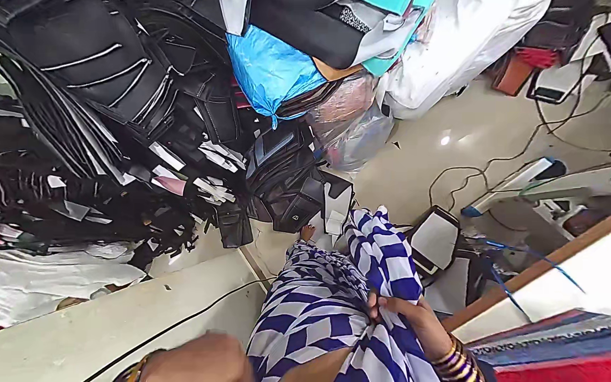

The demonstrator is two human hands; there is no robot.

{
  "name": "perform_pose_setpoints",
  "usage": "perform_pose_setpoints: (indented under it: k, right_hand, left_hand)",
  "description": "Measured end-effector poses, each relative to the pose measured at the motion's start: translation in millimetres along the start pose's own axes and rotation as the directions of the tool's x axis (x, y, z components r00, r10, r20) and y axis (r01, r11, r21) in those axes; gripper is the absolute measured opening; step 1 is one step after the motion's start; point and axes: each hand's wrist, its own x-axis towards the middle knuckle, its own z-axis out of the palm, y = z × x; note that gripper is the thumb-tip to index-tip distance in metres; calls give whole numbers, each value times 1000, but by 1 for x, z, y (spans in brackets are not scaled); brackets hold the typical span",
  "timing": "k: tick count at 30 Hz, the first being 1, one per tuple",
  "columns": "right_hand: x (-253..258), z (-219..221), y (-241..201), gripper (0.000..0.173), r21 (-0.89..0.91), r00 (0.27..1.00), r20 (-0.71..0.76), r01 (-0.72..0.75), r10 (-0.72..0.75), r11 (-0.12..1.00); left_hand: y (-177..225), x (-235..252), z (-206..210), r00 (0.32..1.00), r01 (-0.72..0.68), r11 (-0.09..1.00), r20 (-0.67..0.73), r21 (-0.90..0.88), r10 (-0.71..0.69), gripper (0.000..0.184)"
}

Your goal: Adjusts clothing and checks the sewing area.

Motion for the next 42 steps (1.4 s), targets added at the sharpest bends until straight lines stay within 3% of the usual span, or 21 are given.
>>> perform_pose_setpoints:
  k: [2, 3, 8, 10, 12, 14, 15, 16, 17, 19, 21, 22, 23, 25, 27, 28, 30, 35, 38, 40, 42]
  right_hand:
    - [7, -11, -7, 17, -18, 987, -158, -1, -1, 1000]
    - [11, -18, -11, 18, -23, 967, -255, -6, 0, 1000]
    - [48, -43, -37, 13, -156, 718, -683, 39, -136, 987]
    - [63, -20, -31, 33, -262, 701, -679, 45, -217, 964]
    - [67, 12, -9, 44, -457, 852, -459, 17, -252, 889]
    - [58, 41, 5, 37, -785, 996, 22, 67, -81, 615]
    - [54, 57, 1, 30, -887, 958, 255, 178, 133, 426]
    - [52, 73, -5, 24, -902, 846, 417, 339, 332, 268]
    - [50, 85, -11, 27, -875, 746, 475, 457, 468, 159]
    - [41, 96, -24, 34, -841, 686, 454, 540, 568, 19]
    - [25, 95, -28, 41, -797, 761, 525, 597, 381, -95]
    - [18, 89, -20, 36, -713, 737, 667, 674, 111, -192]
    - [14, 84, -13, 29, -638, 638, 764, 724, -95, -263]
    - [7, 76, -10, 22, -503, 477, 858, 855, -193, -124]
    - [5, 66, -11, 21, -409, 424, 901, 901, -91, 145]
    - [5, 61, -13, 21, -414, 431, 901, 886, -44, 210]
    - [6, 59, -19, 20, -441, 444, 896, 881, 19, 169]
    - [7, 55, -21, 10, -483, 486, 874, 864, -10, -143]
    - [5, 40, -26, 15, -409, 404, 912, 904, -62, -124]
    - [-1, 33, -23, 19, -394, 388, 913, 919, -126, -28]
    - [-5, 28, -22, 22, -401, 406, 896, 914, -179, 66]
  left_hand:
    - [-28, 32, -2, 949, -8, 999, -314, 50, 23, 19]
    - [-41, 50, 1, 924, -26, 1000, -382, 6, 26, 23]
    - [-56, 94, 18, 978, 53, 926, -170, -374, -124, 60]
    - [-56, 95, 18, 979, 71, 896, -140, -438, -146, 68]
    - [-56, 94, 20, 966, 22, 900, -223, -434, -131, 90]
    - [-49, 91, 22, 910, 8, 965, -398, -263, -116, 123]
    - [-45, 91, 24, 846, 15, 994, -529, -109, -71, 132]
    - [-44, 93, 25, 783, 14, 998, -622, 53, 22, 134]
    - [-45, 94, 24, 759, 2, 985, -641, 174, 112, 132]
    - [-49, 97, 22, 858, -78, 985, -492, 154, 145, 127]
    - [-59, 104, 17, 942, -136, 990, -313, -27, 121, 130]
    - [-64, 106, 16, 959, -144, 984, -260, -102, 114, 131]
    - [-73, 110, 19, 958, -182, 968, -254, -170, 135, 130]
    - [-83, 116, 29, 945, -243, 918, -292, -314, 150, 122]
    - [-82, 116, 30, 953, -214, 896, -286, -389, 103, 111]
    - [-81, 117, 29, 955, -207, 893, -283, -400, 95, 106]
    - [-77, 121, 24, 952, -217, 904, -284, -368, 113, 98]
    - [-60, 126, 0, 977, -139, 971, -188, -195, 102, 90]
    - [-39, 130, 5, 960, -76, 995, -265, 71, 92, 78]
    - [-37, 126, 18, 867, -147, 921, -401, 361, 296, 51]
    - [-46, 119, 23, 674, -188, 709, -435, 680, 597, 14]
